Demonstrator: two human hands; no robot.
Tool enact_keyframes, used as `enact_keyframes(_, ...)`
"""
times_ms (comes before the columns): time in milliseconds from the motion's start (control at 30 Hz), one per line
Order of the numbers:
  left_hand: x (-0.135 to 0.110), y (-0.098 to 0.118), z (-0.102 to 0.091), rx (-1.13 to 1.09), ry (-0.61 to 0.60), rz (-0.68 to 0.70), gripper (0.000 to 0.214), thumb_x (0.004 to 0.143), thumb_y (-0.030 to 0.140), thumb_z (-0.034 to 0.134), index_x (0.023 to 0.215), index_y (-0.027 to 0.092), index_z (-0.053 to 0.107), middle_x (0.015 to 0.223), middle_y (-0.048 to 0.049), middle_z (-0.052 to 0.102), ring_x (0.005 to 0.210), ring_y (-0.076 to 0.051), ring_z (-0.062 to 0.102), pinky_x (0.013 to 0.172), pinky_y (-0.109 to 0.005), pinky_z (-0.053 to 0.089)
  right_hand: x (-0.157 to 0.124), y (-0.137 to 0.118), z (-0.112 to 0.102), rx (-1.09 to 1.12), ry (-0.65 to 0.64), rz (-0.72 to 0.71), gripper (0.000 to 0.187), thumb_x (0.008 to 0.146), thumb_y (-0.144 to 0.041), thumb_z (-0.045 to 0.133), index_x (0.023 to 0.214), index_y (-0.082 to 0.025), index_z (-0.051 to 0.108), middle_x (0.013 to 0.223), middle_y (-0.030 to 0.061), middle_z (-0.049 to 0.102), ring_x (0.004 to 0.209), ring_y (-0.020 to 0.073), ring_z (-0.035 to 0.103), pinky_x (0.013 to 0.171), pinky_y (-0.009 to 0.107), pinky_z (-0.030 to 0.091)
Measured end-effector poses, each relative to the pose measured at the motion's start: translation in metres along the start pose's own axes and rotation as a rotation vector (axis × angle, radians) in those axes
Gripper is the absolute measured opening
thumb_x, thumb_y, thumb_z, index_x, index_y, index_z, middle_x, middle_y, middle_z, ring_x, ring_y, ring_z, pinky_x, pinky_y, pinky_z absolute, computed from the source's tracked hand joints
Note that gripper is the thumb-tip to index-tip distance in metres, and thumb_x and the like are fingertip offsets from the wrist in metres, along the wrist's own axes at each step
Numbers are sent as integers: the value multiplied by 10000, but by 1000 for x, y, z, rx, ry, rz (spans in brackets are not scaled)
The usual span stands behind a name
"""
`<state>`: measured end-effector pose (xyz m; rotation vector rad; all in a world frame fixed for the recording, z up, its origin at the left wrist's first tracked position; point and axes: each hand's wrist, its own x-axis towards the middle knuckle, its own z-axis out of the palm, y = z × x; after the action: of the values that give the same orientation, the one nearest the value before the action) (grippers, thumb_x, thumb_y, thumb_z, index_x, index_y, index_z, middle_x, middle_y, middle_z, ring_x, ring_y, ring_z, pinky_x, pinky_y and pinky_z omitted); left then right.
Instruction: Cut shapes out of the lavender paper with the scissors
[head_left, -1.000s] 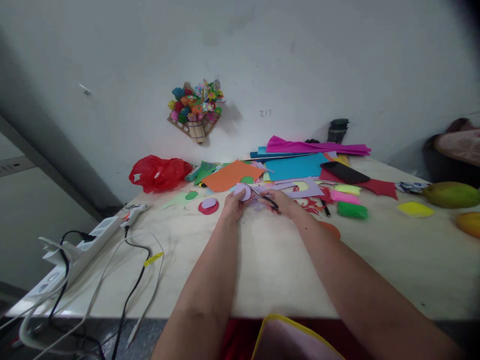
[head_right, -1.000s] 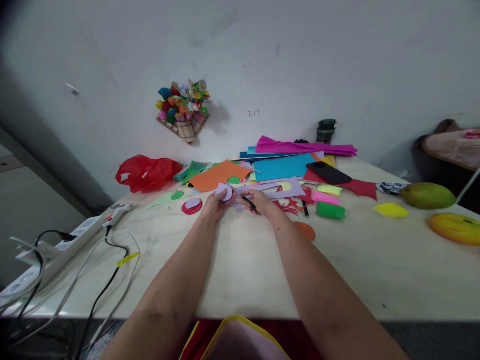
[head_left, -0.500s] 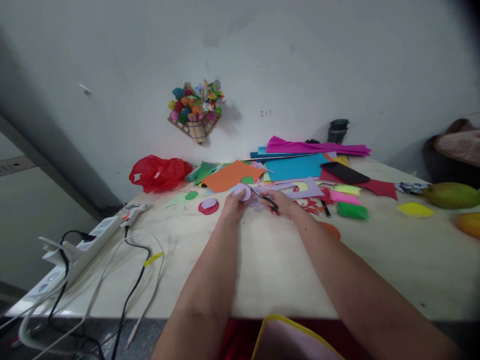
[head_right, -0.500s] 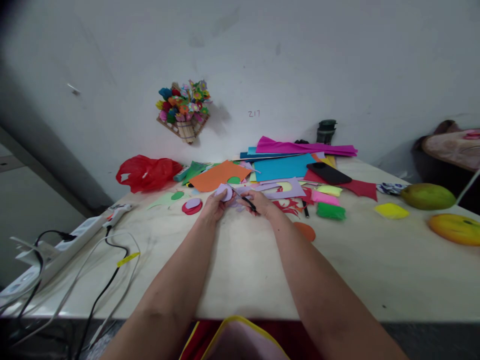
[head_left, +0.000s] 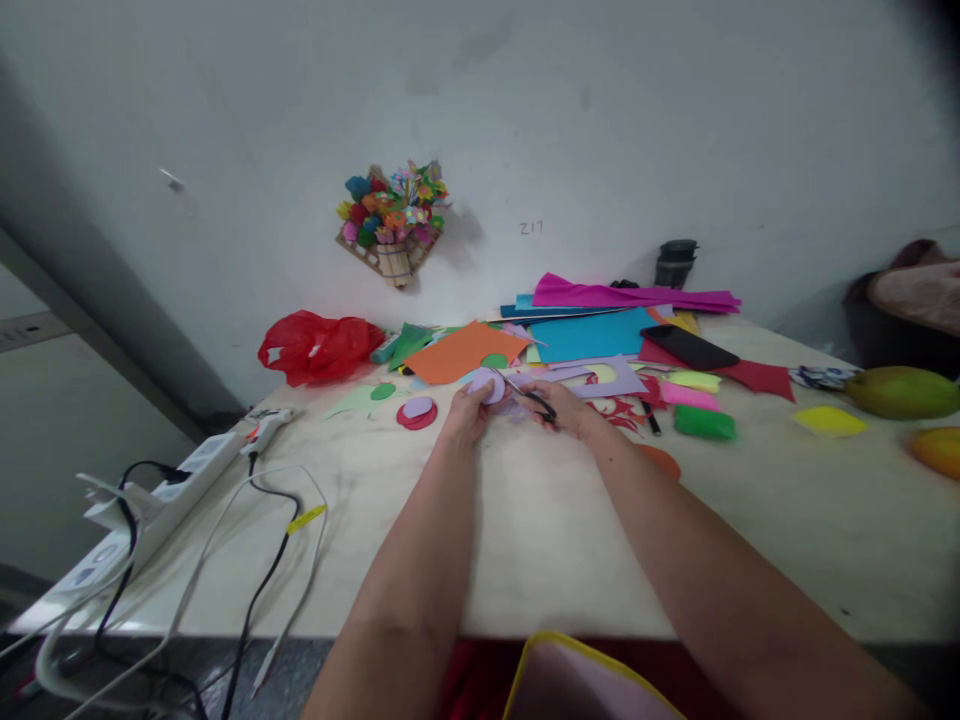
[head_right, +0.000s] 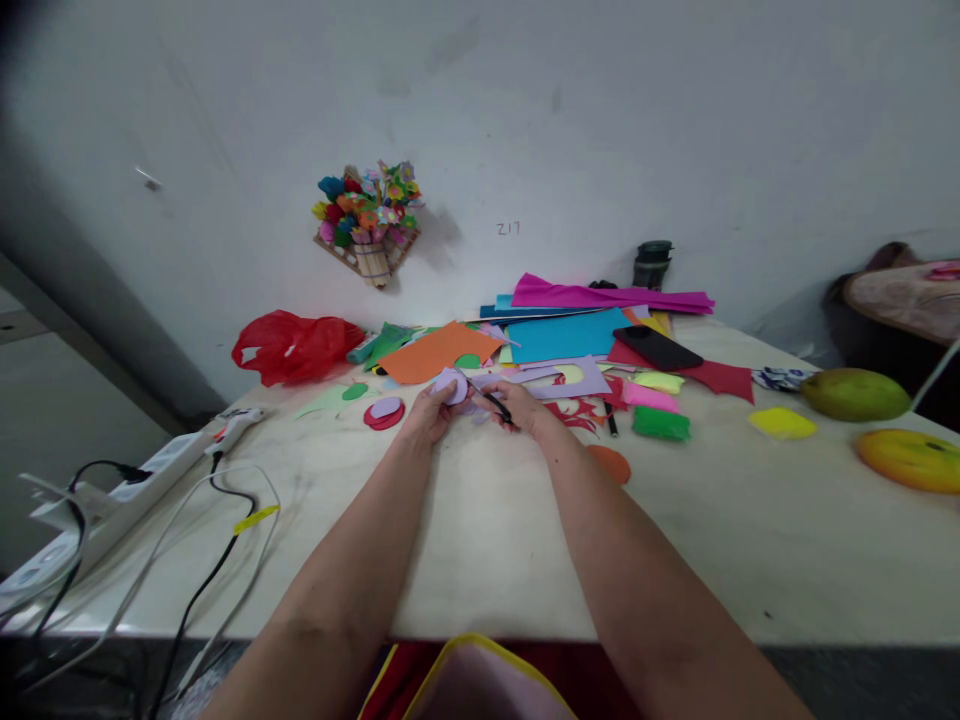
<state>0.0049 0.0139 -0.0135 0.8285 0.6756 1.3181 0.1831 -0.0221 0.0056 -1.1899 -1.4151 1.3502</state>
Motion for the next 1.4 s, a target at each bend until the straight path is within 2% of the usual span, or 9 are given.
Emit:
enact_keyframes(367, -3, 3, 5, -12, 48, -8, 175, 742, 94, 781, 895, 93, 696, 864, -97, 764, 787, -211, 750, 797, -344, 637, 0, -2, 0, 23, 15, 17, 384, 744, -484, 643, 983, -188, 592, 438, -69, 501, 331, 93, 379, 332, 195, 249)
enact_keyframes(567, -2, 2, 3, -32, 59, -9, 222, 718, 96, 806, 908, 93, 690, 898, -122, 759, 877, -261, 759, 825, -385, 636, -1, -4, 0, 15, 20, 9, 386, 730, -484, 665, 975, -191, 605, 442, -64, 505, 336, 94, 383, 334, 200, 249)
enact_keyframes(800, -3, 3, 6, -18, 112, -9, 220, 730, 78, 781, 925, 101, 681, 909, -122, 758, 872, -255, 756, 830, -386, 636, -2, -4, 1, -25, 14, 1, 389, 709, -422, 720, 998, -187, 607, 415, -82, 490, 321, 86, 368, 331, 188, 249)
enact_keyframes(933, -1, 2, 5, -10, 117, 3, 207, 725, 87, 795, 897, 115, 683, 819, -81, 740, 720, -195, 717, 739, -330, 625, -2, -2, 0, -10, -16, 12, 360, 725, -437, 708, 960, -189, 596, 428, -79, 499, 319, 79, 369, 318, 181, 236)
enact_keyframes(1100, 3, 0, 2, 9, 127, 23, 212, 692, 109, 841, 796, 123, 656, 638, 0, 652, 495, -93, 548, 547, -240, 523, -2, -1, 0, 34, -31, 27, 308, 766, -477, 672, 866, -204, 569, 430, -73, 486, 320, 81, 386, 314, 186, 233)
enact_keyframes(1233, 1, 0, 3, 44, 75, 41, 265, 655, 133, 877, 709, 116, 619, 545, 30, 576, 443, -65, 477, 448, -194, 411, -4, -2, 0, 19, -40, 22, 293, 744, -435, 706, 848, -204, 559, 436, -67, 502, 329, 76, 379, 319, 184, 239)
enact_keyframes(1400, -6, 3, 7, 66, 6, 20, 333, 597, 167, 921, 694, 125, 606, 514, 58, 518, 438, -54, 446, 437, -188, 376, -6, -4, 0, -4, -36, -5, 316, 730, -425, 744, 866, -199, 570, 447, -63, 519, 343, 79, 397, 331, 184, 271)
